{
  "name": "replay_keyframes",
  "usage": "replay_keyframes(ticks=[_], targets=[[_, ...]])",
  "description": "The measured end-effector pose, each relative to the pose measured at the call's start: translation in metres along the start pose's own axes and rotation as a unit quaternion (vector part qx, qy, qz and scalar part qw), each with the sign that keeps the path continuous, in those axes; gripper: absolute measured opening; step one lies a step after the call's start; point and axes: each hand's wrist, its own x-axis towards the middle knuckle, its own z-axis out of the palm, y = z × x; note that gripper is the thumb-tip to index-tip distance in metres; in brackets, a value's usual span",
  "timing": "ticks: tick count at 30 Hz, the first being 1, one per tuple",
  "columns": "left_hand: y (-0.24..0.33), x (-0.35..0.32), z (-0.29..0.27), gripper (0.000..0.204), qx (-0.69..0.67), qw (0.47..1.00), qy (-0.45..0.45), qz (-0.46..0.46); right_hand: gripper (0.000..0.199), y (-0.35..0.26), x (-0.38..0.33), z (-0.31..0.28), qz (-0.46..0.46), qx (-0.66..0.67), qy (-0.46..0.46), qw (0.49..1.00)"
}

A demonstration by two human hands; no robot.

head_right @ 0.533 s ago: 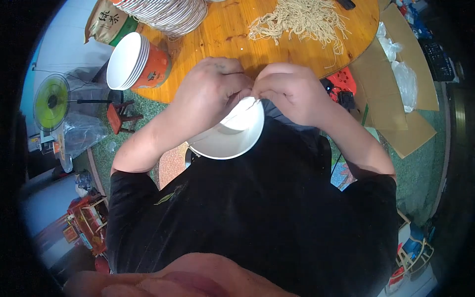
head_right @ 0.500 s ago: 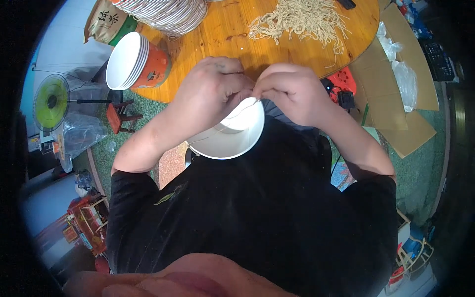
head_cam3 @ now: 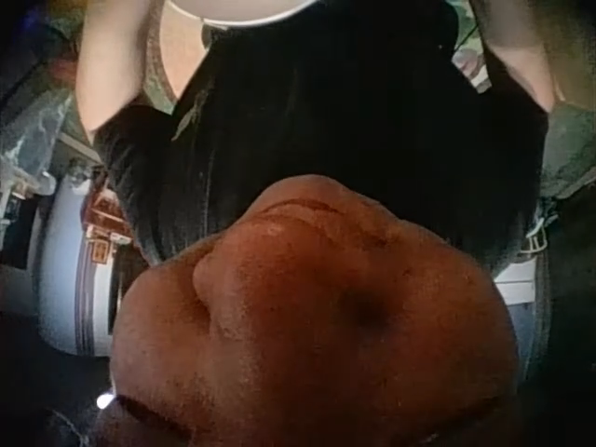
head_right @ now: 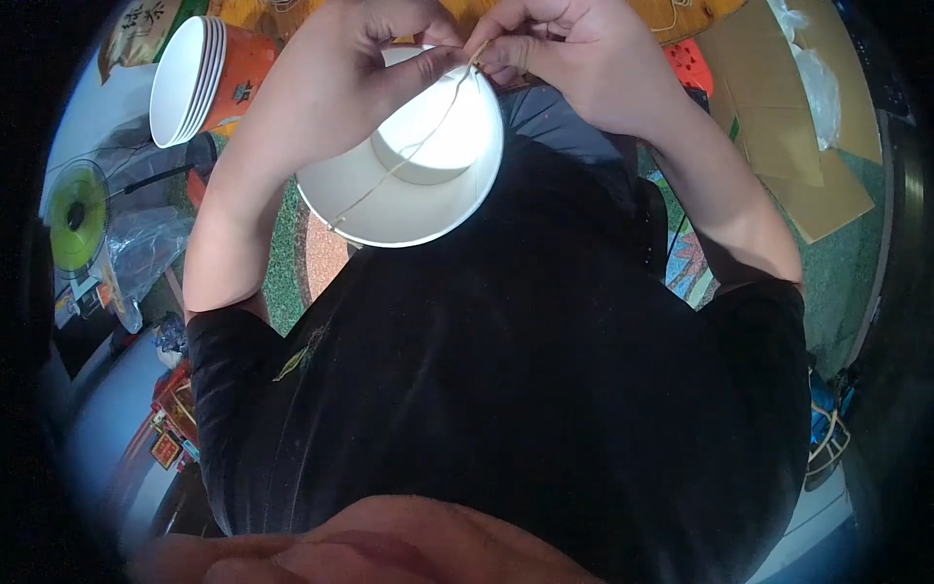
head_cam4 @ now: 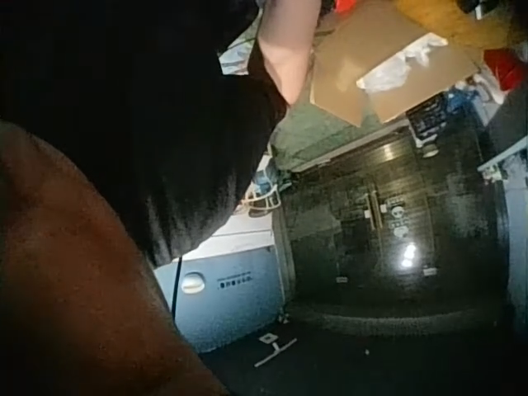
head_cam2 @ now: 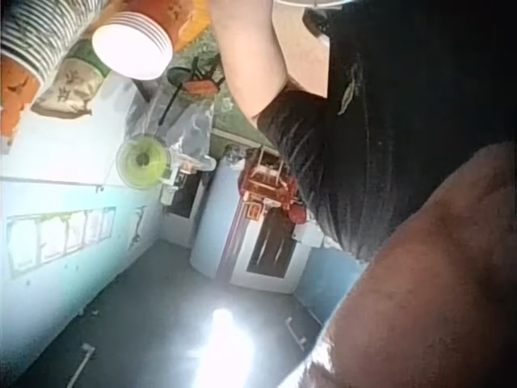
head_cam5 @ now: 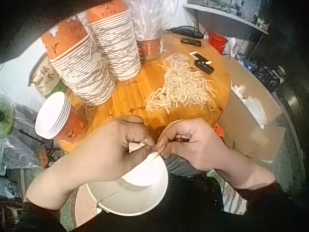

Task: The person is attaching thin strings to paper bowls and stacking them for packaging.

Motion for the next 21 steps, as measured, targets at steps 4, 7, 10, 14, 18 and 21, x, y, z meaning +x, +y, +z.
replay_keyframes(ticks=[4, 7, 10, 14, 18, 21], targets=[[0.006, -0.003, 0.0, 0.006, 0.037, 0.99, -0.022, -0.133, 0.008, -0.008, 0.005, 0.008, -0.021, -0.018, 0.031, 0.999], [0.001, -0.007, -0.001, 0.007, 0.019, 0.991, -0.016, -0.134, 0.007, -0.07, 0.034, 0.041, 0.39, -0.257, 0.136, 0.874], [0.001, -0.006, -0.003, 0.008, 0.028, 0.992, -0.017, -0.12, 0.037, -0.074, 0.029, 0.037, 0.363, -0.403, 0.042, 0.839], [0.003, -0.007, -0.004, 0.008, 0.054, 0.993, -0.018, -0.104, 0.009, -0.056, 0.025, 0.046, 0.224, -0.502, 0.047, 0.834], [0.005, -0.005, -0.003, 0.011, 0.104, 0.99, -0.023, -0.089, 0.014, -0.046, 0.013, 0.05, 0.076, -0.657, 0.042, 0.749], [0.013, -0.008, 0.001, 0.01, 0.031, 0.984, -0.005, -0.178, 0.018, -0.032, 0.003, 0.047, -0.029, -0.67, 0.052, 0.74]])
